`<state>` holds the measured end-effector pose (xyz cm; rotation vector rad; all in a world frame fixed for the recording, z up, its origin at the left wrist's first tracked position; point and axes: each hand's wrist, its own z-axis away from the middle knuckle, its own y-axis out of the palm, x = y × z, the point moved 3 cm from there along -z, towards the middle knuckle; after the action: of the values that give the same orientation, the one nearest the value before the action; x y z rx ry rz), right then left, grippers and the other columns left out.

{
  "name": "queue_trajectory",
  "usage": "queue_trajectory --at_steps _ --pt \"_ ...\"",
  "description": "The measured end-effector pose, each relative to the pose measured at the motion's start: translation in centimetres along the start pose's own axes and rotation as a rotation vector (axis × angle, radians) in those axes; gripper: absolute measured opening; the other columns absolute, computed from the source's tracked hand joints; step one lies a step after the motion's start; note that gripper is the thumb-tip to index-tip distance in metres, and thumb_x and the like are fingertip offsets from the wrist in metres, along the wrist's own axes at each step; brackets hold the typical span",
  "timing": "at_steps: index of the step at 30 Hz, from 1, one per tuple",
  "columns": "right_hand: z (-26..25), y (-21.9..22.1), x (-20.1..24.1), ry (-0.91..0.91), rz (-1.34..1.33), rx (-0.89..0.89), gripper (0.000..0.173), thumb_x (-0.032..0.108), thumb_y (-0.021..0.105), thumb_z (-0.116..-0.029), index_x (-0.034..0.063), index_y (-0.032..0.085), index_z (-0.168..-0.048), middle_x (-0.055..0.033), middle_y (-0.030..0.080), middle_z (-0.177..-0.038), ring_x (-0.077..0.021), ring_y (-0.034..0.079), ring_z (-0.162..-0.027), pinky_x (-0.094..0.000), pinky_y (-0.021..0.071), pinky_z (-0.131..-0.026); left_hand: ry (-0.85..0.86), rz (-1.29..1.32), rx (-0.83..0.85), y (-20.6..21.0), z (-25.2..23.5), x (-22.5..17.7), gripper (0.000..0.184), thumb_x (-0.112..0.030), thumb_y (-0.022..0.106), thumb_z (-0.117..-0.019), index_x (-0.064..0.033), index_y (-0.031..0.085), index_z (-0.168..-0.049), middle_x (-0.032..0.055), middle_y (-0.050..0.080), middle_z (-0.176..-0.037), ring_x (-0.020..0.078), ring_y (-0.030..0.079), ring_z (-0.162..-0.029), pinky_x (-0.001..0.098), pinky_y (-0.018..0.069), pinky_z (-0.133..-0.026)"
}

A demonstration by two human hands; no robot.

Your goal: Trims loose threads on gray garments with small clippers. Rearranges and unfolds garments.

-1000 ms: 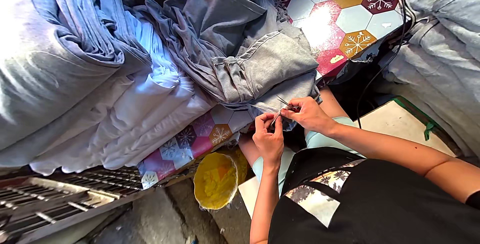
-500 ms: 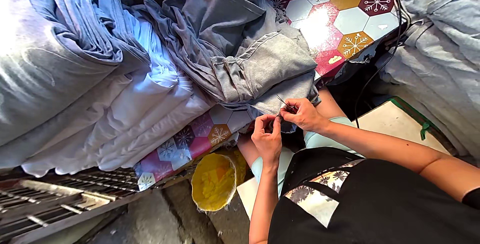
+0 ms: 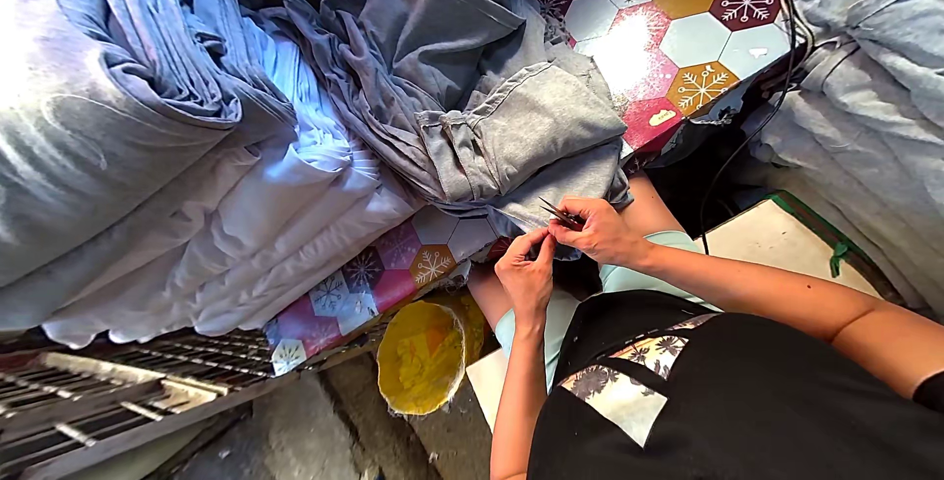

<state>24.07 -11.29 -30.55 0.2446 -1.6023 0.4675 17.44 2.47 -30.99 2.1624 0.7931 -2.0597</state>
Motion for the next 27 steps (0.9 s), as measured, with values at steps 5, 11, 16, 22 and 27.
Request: queue_trajectory --at_steps 5,11,16,22,27 --pt "-1.2 -2.5 -0.4 -0.017 0.166 0.167 0.03 0.032 0.059 -0.1038 0.0051 0.066 -0.093 0.0 0.056 -0.069 -0.0075 0.052 -0.061 -0.0282 0.0439 -0.059 0.008 -0.052 0.019 -0.1 -0.5 0.4 0.006 -0.007 0.071 -0.0938 -0.0028 0.074 -0.097 -0.0009 0.073 -0.087 -0.0016 0.065 -0.075 0.0171 0.0546 -0.072" --pt "-0.6 -4.1 -1.0 -0.334 0.565 0.213 0.042 0.043 0.06 -0.099 0.0039 0.068 -0.088 -0.0072 0.061 -0.069 -0.0225 0.061 -0.06 -0.0434 0.047 -0.052 0.067 -0.114 0.064 -0.4 -1.2 0.2 0.007 -0.007 0.064 -0.0985 -0.0024 0.067 -0.102 -0.0044 0.064 -0.076 -0.0054 0.055 -0.063 0.0127 0.0475 -0.061" --pt "-0.8 -3.9 -1.4 -0.511 0.617 0.171 0.042 0.042 0.065 -0.0967 0.0029 0.071 -0.085 -0.0095 0.067 -0.073 -0.0237 0.065 -0.061 -0.0424 0.0485 -0.049 0.072 -0.137 0.099 -0.4 -1.4 0.2 0.008 -0.009 0.06 -0.101 -0.0031 0.065 -0.104 -0.0054 0.062 -0.073 -0.0051 0.054 -0.061 0.0131 0.0459 -0.06" --pt "-1.7 -3.7 -2.4 -0.525 0.557 0.176 0.043 0.043 0.063 -0.0977 0.0052 0.07 -0.079 -0.0062 0.06 -0.065 -0.0206 0.06 -0.057 -0.0394 0.0447 -0.048 0.065 -0.137 0.121 -0.5 -1.6 0.2 0.008 -0.009 0.059 -0.1017 -0.0036 0.065 -0.103 -0.0055 0.061 -0.073 -0.0051 0.053 -0.062 0.0133 0.0457 -0.06" --pt "-1.8 -3.7 -2.5 -0.544 0.567 0.159 0.043 0.04 0.061 -0.0988 0.0062 0.069 -0.073 -0.0055 0.059 -0.062 -0.0205 0.06 -0.055 -0.0395 0.0434 -0.047 0.051 -0.142 0.13 -0.4 -1.7 0.2 0.008 -0.011 0.061 -0.1013 -0.0044 0.065 -0.102 -0.0071 0.059 -0.069 -0.0053 0.05 -0.058 0.0135 0.0435 -0.057"
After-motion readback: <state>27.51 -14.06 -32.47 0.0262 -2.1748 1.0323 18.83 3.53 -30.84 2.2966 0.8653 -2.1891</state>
